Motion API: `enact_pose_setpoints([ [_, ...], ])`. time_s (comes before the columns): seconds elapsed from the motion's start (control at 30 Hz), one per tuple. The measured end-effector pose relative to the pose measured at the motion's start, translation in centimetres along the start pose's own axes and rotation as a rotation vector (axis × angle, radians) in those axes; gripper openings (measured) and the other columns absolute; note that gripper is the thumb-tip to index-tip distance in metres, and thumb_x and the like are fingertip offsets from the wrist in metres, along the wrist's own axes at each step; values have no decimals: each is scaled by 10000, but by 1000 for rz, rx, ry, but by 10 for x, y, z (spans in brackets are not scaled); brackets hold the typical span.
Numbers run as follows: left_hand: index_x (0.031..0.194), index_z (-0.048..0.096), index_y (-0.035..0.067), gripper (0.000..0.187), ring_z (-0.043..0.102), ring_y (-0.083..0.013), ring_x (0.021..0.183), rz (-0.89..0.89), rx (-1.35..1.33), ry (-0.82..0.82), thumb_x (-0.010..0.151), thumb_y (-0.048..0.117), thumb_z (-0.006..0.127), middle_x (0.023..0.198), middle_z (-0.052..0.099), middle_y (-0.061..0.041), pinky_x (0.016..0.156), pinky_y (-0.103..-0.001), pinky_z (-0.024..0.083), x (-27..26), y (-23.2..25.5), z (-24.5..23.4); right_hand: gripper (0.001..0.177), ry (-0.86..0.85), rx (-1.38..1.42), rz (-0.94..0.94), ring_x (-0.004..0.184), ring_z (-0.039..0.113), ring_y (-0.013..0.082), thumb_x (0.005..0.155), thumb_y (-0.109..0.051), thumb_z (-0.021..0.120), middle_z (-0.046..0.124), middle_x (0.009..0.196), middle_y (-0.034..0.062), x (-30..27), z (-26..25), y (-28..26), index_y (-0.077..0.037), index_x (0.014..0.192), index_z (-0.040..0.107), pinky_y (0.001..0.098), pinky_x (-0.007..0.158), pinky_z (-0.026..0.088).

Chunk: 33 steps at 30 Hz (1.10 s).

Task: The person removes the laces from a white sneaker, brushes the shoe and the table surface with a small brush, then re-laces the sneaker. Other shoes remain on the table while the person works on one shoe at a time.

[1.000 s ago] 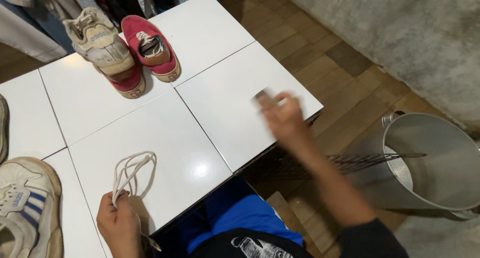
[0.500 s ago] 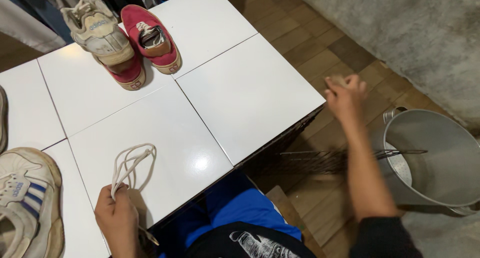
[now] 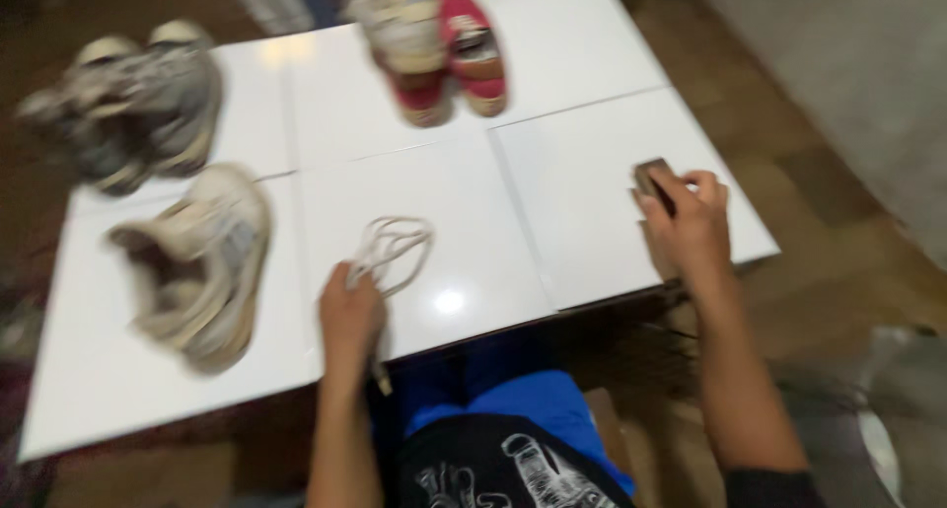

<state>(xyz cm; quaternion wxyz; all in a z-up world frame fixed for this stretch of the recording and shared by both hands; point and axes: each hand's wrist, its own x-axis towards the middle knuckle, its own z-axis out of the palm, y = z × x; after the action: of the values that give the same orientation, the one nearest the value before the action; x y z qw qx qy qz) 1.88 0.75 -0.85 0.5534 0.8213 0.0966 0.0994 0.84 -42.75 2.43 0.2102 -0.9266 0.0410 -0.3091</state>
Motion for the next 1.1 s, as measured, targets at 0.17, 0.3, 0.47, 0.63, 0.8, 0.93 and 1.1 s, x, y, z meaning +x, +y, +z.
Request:
enact_pose_setpoints([
  [0.17,1067,644,55,224,687,-374,663,95,110,-38,908,209,606,745,687,-217,604,-475,513,-1,1,-1,388,17,-301,-85,1195,513,424,897,-293,810,560,1299,230,-3,13,-32,-165,1259,749,538,980,447],
  [0.3,1075,647,64,243,711,-389,720,127,116,-129,899,230,622,774,710,-209,637,-472,537,-15,21,-10,497,-20,-232,-203,1266,494,421,887,-272,864,538,1392,205,-10,13,-72,-123,1340,724,506,1048,438],
  [0.47,1105,669,48,277,694,-424,817,356,281,-358,899,223,609,855,719,-228,749,-518,530,-41,49,-27,730,-407,441,-720,1319,498,384,700,-226,835,528,1428,194,-28,41,-180,-105,1374,582,488,1087,423],
  [0.63,1111,696,57,292,696,-418,834,369,340,-395,873,193,595,876,718,-216,790,-521,532,-52,58,-65,800,-988,410,-690,1054,695,279,862,-145,692,723,1118,111,-21,55,-274,-176,1567,316,484,1052,410],
  [0.8,1082,702,58,333,712,-358,845,263,270,-347,885,326,682,871,717,-186,770,-462,555,-57,39,-126,716,-1349,339,-426,825,714,267,929,-176,580,735,887,138,-13,48,-308,-298,1591,336,391,781,541],
  [0.93,1220,611,37,479,629,-403,1135,505,445,518,848,258,817,1231,657,-194,965,-514,526,-46,22,-160,556,-1376,333,-408,745,705,258,944,-175,569,730,814,147,-10,39,-315,-247,1487,472,390,728,524],
  [1.1,1307,611,132,633,653,-438,1120,275,308,462,741,271,858,1445,522,-281,866,-447,581,-19,6,-171,422,-1414,267,-394,692,701,253,939,-151,549,733,764,129,-8,40,-315,-208,1355,584,385,702,531],
])
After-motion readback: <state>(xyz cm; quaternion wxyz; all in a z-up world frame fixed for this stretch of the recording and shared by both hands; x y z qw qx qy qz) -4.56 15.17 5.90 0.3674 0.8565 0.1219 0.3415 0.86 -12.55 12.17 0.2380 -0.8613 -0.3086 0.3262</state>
